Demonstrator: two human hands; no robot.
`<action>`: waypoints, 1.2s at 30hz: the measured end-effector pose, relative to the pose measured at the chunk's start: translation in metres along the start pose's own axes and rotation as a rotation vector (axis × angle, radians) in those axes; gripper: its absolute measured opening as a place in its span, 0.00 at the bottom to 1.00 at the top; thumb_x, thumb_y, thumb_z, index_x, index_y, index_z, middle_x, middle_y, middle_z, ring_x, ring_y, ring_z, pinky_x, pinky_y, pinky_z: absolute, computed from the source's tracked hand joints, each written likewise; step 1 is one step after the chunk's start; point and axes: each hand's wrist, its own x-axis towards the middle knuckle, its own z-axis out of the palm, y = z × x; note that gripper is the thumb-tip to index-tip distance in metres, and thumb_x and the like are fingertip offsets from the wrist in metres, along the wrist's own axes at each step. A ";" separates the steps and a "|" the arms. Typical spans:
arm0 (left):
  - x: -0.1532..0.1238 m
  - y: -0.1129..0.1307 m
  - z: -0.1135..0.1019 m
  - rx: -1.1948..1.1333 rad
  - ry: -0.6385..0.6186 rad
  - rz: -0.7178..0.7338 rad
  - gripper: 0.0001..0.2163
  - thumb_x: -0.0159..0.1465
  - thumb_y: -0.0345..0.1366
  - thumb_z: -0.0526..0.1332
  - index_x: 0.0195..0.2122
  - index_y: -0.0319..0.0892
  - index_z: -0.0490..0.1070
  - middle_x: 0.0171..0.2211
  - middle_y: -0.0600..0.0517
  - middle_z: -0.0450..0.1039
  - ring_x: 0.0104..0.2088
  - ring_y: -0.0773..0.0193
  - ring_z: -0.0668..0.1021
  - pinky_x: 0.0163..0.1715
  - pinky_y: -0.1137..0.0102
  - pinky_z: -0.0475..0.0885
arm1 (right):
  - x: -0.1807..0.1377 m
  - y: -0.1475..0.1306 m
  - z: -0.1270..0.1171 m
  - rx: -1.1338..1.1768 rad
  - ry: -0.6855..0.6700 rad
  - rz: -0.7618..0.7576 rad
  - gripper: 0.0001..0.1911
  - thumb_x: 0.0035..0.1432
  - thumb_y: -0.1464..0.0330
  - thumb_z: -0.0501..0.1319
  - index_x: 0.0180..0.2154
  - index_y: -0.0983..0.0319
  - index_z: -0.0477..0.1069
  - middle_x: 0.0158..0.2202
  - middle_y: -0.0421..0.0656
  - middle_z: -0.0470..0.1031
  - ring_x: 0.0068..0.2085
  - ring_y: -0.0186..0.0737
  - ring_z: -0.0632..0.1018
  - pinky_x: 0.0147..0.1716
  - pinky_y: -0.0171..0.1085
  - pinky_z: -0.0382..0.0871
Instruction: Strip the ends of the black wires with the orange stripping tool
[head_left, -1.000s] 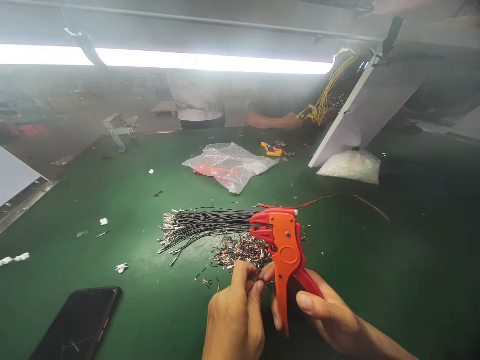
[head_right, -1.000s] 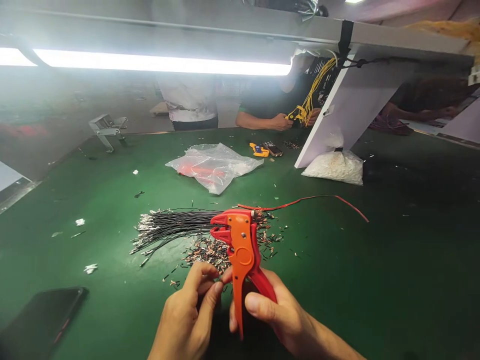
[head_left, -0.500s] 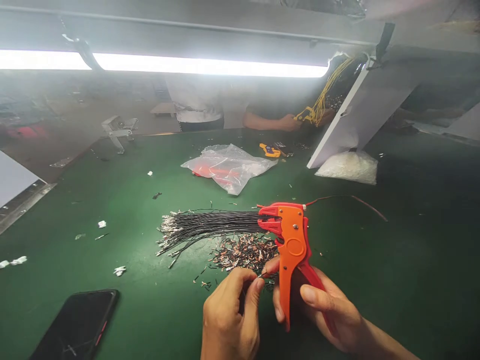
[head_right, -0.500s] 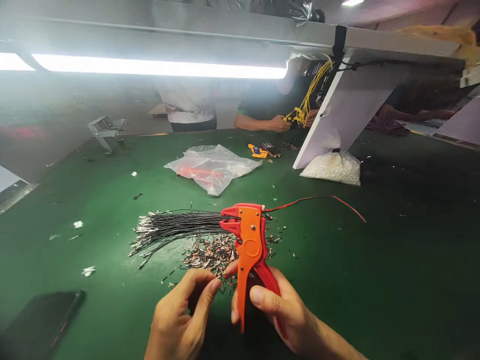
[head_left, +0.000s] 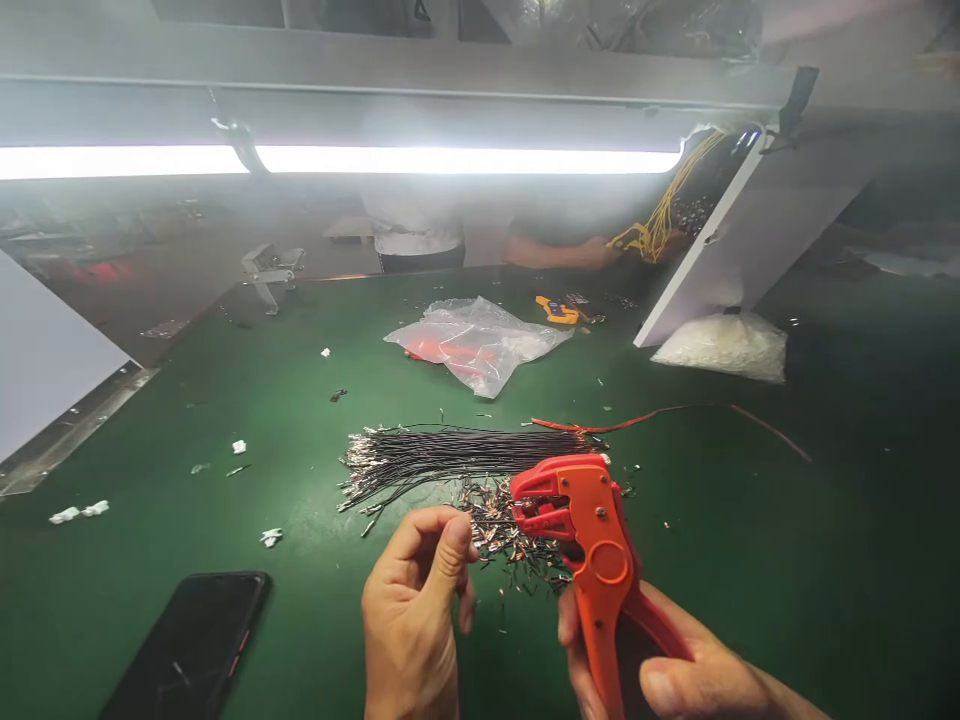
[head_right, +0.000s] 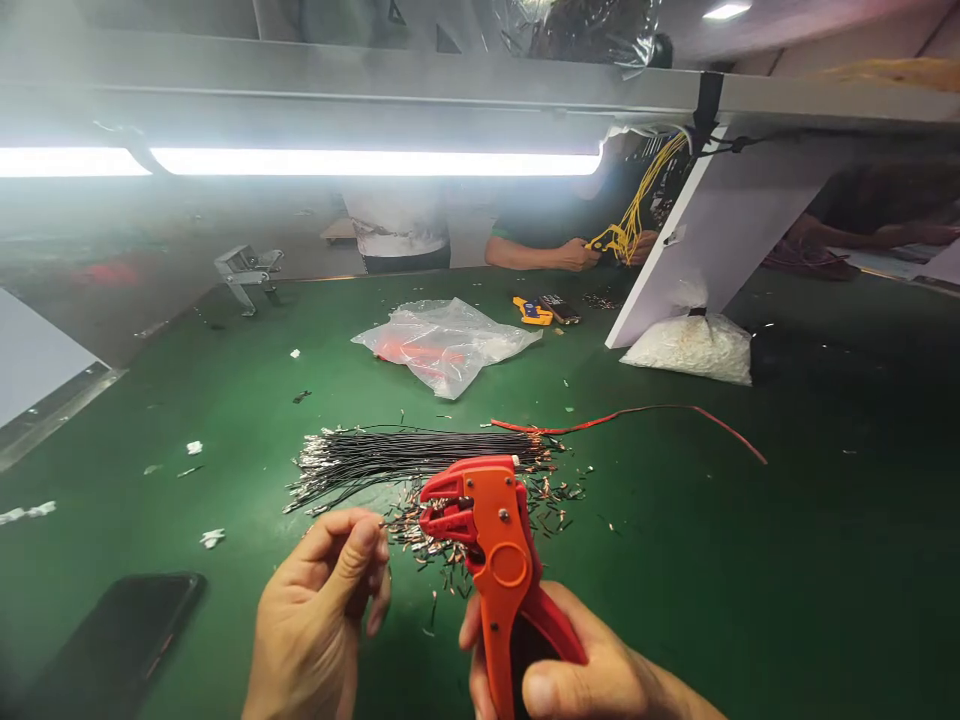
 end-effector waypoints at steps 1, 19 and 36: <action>0.000 0.001 0.000 -0.014 0.001 -0.006 0.17 0.52 0.49 0.73 0.30 0.40 0.73 0.22 0.58 0.67 0.16 0.77 0.65 0.13 0.80 0.58 | 0.000 -0.002 0.001 -0.029 0.000 0.008 0.27 0.55 0.55 0.67 0.49 0.68 0.69 0.30 0.46 0.75 0.29 0.35 0.71 0.29 0.33 0.63; -0.007 0.006 0.008 -0.035 0.008 -0.001 0.17 0.50 0.48 0.74 0.28 0.40 0.75 0.21 0.59 0.66 0.16 0.77 0.66 0.13 0.81 0.59 | -0.001 -0.011 0.007 -0.173 0.029 0.127 0.29 0.52 0.51 0.67 0.46 0.65 0.68 0.32 0.44 0.71 0.31 0.36 0.67 0.30 0.34 0.57; -0.011 0.006 0.010 0.043 0.010 0.009 0.17 0.50 0.49 0.74 0.27 0.39 0.76 0.21 0.58 0.66 0.18 0.79 0.63 0.18 0.81 0.56 | 0.004 -0.012 0.015 -0.139 0.051 0.087 0.25 0.51 0.51 0.67 0.40 0.65 0.70 0.29 0.41 0.65 0.28 0.33 0.61 0.26 0.33 0.53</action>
